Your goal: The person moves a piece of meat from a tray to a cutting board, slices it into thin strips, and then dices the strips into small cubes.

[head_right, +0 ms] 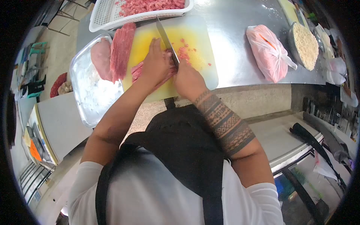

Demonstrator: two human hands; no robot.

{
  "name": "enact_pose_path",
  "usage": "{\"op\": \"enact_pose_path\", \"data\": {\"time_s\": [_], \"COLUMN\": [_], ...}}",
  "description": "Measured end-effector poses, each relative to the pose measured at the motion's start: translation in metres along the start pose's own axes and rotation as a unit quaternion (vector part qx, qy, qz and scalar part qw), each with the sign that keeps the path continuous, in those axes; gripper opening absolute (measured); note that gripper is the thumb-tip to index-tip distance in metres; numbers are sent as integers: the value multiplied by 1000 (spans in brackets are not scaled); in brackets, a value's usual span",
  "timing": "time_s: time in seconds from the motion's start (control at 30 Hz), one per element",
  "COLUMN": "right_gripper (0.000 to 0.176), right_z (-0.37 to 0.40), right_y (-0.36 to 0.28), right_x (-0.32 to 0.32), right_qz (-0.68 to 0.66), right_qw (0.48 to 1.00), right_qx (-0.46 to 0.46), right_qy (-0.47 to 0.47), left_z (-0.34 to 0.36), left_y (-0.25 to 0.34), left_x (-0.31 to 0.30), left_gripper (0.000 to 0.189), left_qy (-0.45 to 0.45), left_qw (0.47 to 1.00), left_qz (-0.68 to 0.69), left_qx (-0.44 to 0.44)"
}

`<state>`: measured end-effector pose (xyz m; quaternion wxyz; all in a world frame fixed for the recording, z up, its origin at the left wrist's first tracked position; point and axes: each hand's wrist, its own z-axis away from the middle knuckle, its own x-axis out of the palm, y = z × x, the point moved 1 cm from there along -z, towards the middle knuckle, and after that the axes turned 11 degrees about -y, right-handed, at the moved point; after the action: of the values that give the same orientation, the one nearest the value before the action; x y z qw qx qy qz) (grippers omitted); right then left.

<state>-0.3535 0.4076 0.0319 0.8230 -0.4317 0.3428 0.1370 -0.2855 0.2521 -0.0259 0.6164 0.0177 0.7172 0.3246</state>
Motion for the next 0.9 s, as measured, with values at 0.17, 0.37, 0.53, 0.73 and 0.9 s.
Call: {"op": "enact_pose_path", "data": {"time_s": [0.17,0.37,0.53,0.73,0.9], "right_gripper": [31,23,25,26,29], "right_z": [57,51,34,27,29], "right_y": [11,43,53,63,58], "right_x": [-5,-31,-58,-58,-59], "right_qz": [22,53,88,73,43], "right_qw": [995,997,994,996,997], "right_qx": [56,29,30,-6,-24], "right_qy": [-74,-54,-58,-54,-58], "left_z": [62,55,38,5,21], "left_y": [1,-17,-23,-7,11], "left_x": [-33,-32,-28,-35,-25], "left_gripper": [117,118,112,107,102], "left_qy": [-108,-117,-78,-87,-78], "left_qw": [971,971,977,978,982], "left_qz": [-210,-202,-195,-187,-168], "left_qx": [46,44,31,-43,-40]}}
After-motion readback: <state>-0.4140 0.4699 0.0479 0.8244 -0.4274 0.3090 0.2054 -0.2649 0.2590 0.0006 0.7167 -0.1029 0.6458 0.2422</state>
